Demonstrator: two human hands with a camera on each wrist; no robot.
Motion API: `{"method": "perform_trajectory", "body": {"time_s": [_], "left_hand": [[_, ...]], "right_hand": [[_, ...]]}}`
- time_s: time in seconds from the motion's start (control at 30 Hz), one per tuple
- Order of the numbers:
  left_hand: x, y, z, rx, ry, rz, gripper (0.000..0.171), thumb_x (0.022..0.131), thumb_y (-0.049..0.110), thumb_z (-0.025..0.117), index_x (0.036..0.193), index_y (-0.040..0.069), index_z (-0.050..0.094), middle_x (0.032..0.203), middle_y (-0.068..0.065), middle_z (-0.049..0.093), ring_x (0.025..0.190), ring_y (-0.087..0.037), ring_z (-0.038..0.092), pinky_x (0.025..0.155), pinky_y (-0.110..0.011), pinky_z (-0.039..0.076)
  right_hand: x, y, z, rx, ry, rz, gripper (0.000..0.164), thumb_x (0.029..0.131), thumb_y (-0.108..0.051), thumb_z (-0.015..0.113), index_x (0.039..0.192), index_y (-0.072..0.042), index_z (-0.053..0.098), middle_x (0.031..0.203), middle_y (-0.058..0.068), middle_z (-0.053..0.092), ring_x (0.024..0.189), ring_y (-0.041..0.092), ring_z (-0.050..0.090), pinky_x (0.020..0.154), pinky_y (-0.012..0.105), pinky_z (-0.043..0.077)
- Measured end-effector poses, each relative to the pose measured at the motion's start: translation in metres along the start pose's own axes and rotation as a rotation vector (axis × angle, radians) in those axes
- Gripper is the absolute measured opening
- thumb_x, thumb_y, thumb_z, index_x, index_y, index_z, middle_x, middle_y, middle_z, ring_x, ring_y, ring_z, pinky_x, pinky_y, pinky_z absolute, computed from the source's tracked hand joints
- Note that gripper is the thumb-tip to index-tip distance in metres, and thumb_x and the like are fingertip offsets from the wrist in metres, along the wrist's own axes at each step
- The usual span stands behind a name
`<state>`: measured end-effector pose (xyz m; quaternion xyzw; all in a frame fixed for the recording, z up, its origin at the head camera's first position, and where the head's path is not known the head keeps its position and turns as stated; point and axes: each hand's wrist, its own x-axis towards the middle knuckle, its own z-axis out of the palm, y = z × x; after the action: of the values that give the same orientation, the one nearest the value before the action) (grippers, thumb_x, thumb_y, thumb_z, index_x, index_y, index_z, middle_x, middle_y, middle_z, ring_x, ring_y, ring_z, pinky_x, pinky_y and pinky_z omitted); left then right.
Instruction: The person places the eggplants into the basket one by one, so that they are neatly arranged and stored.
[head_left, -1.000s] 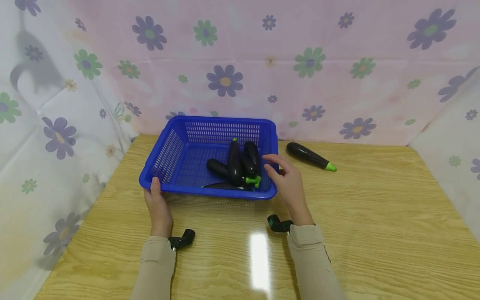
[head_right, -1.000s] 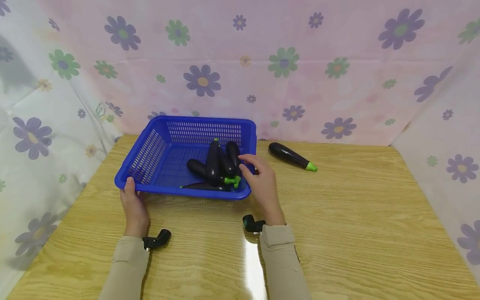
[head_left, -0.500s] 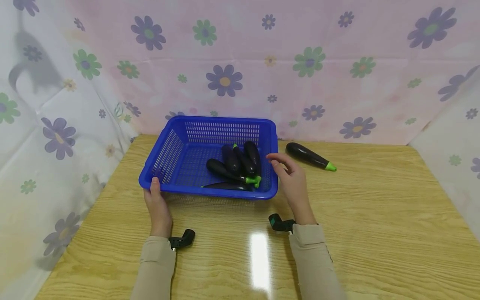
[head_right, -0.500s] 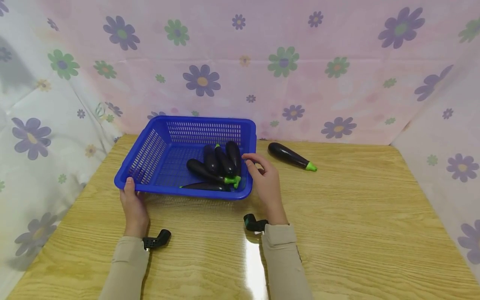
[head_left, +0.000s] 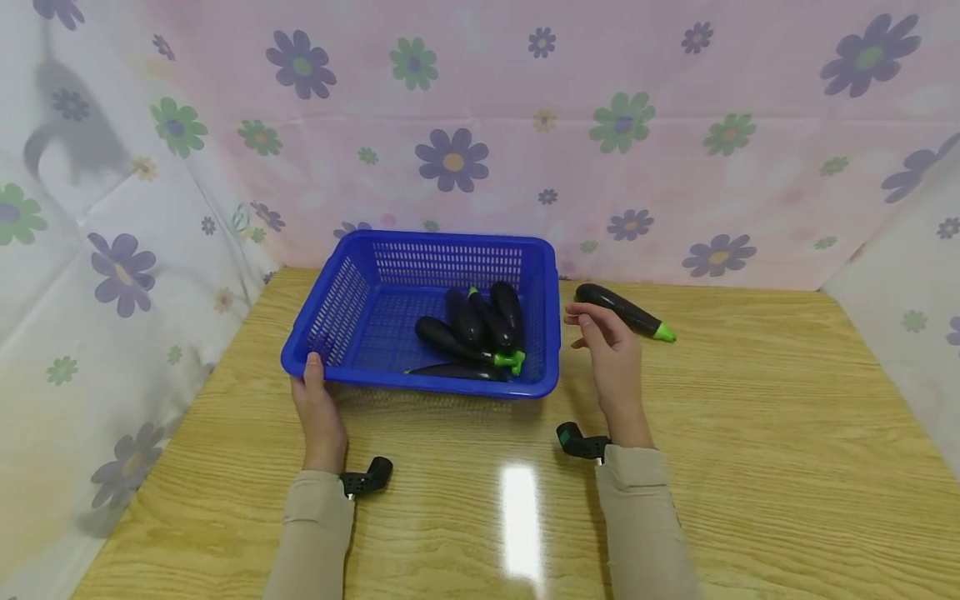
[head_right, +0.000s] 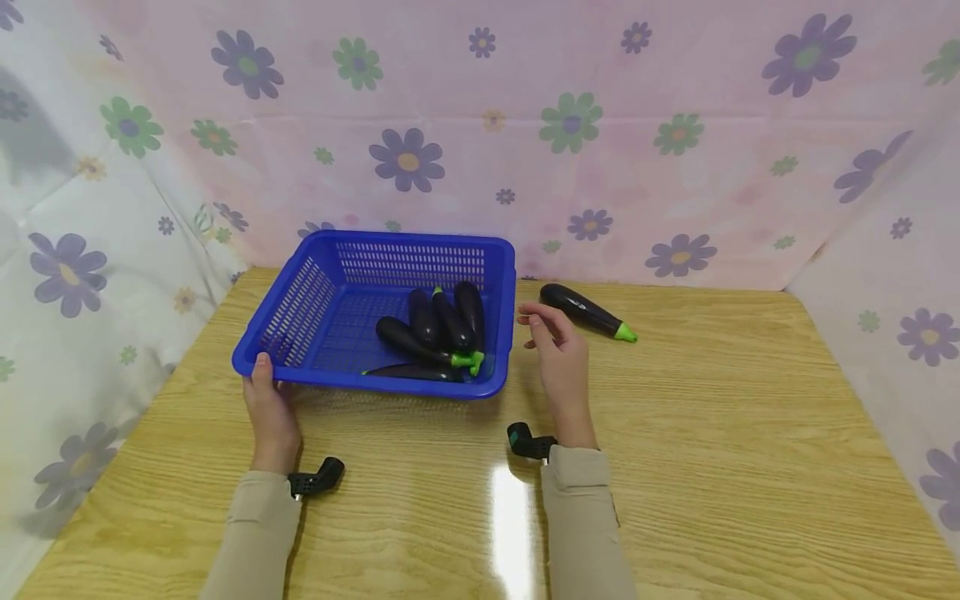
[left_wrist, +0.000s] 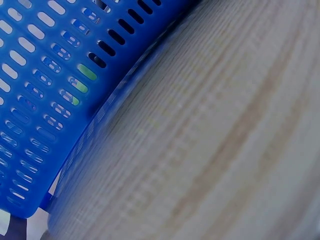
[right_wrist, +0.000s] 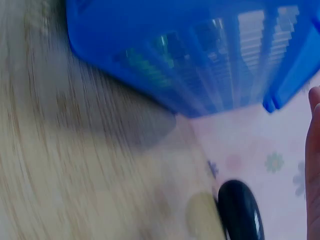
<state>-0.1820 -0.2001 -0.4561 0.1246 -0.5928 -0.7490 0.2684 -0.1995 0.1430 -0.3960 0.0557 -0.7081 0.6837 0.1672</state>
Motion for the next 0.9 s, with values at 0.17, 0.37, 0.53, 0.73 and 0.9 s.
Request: {"method": "perform_trajectory", "body": {"time_s": [0.17, 0.37, 0.53, 0.73, 0.9], "left_hand": [[0.000, 0.000, 0.000, 0.000, 0.000, 0.002, 0.049, 0.088, 0.039, 0.048, 0.131, 0.018, 0.037, 0.130, -0.003, 0.042, 0.120, -0.014, 0.035, 0.100, -0.021, 0.023], [-0.001, 0.000, 0.001, -0.008, -0.005, 0.002, 0.050, 0.088, 0.039, 0.049, 0.131, 0.018, 0.037, 0.130, -0.004, 0.042, 0.120, -0.015, 0.035, 0.100, -0.022, 0.023], [-0.001, 0.001, 0.001, 0.003, -0.003, -0.005, 0.050, 0.088, 0.040, 0.049, 0.131, 0.018, 0.037, 0.130, -0.003, 0.042, 0.120, -0.015, 0.035, 0.101, -0.022, 0.023], [-0.001, 0.000, 0.000, 0.009, -0.006, -0.008, 0.050, 0.088, 0.041, 0.049, 0.132, 0.019, 0.037, 0.130, -0.003, 0.041, 0.120, -0.014, 0.035, 0.101, -0.023, 0.022], [0.000, -0.001, 0.000, 0.001, -0.007, 0.001, 0.049, 0.088, 0.039, 0.049, 0.131, 0.019, 0.037, 0.130, -0.003, 0.042, 0.120, -0.015, 0.035, 0.101, -0.023, 0.023]], "right_hand": [[0.003, 0.018, -0.016, -0.014, 0.071, 0.073, 0.027, 0.093, -0.018, 0.048, 0.110, -0.002, 0.059, 0.107, 0.011, 0.060, 0.095, 0.024, 0.056, 0.066, 0.026, 0.050], [0.006, 0.038, -0.032, -0.014, 0.188, 0.210, 0.028, 0.092, -0.024, 0.049, 0.114, -0.009, 0.058, 0.107, 0.009, 0.057, 0.096, 0.020, 0.055, 0.067, 0.024, 0.049], [0.005, 0.043, -0.040, -0.039, 0.257, 0.342, 0.030, 0.093, -0.022, 0.047, 0.120, -0.012, 0.055, 0.109, 0.014, 0.055, 0.099, 0.022, 0.053, 0.070, 0.024, 0.048], [0.006, 0.044, -0.045, 0.003, 0.311, 0.392, 0.035, 0.091, -0.014, 0.049, 0.126, -0.012, 0.049, 0.122, 0.011, 0.044, 0.098, 0.025, 0.052, 0.066, 0.024, 0.050], [0.007, 0.046, -0.049, 0.016, 0.340, 0.436, 0.041, 0.092, -0.013, 0.046, 0.132, -0.014, 0.042, 0.138, 0.005, 0.027, 0.096, 0.017, 0.054, 0.066, 0.022, 0.051]]}}
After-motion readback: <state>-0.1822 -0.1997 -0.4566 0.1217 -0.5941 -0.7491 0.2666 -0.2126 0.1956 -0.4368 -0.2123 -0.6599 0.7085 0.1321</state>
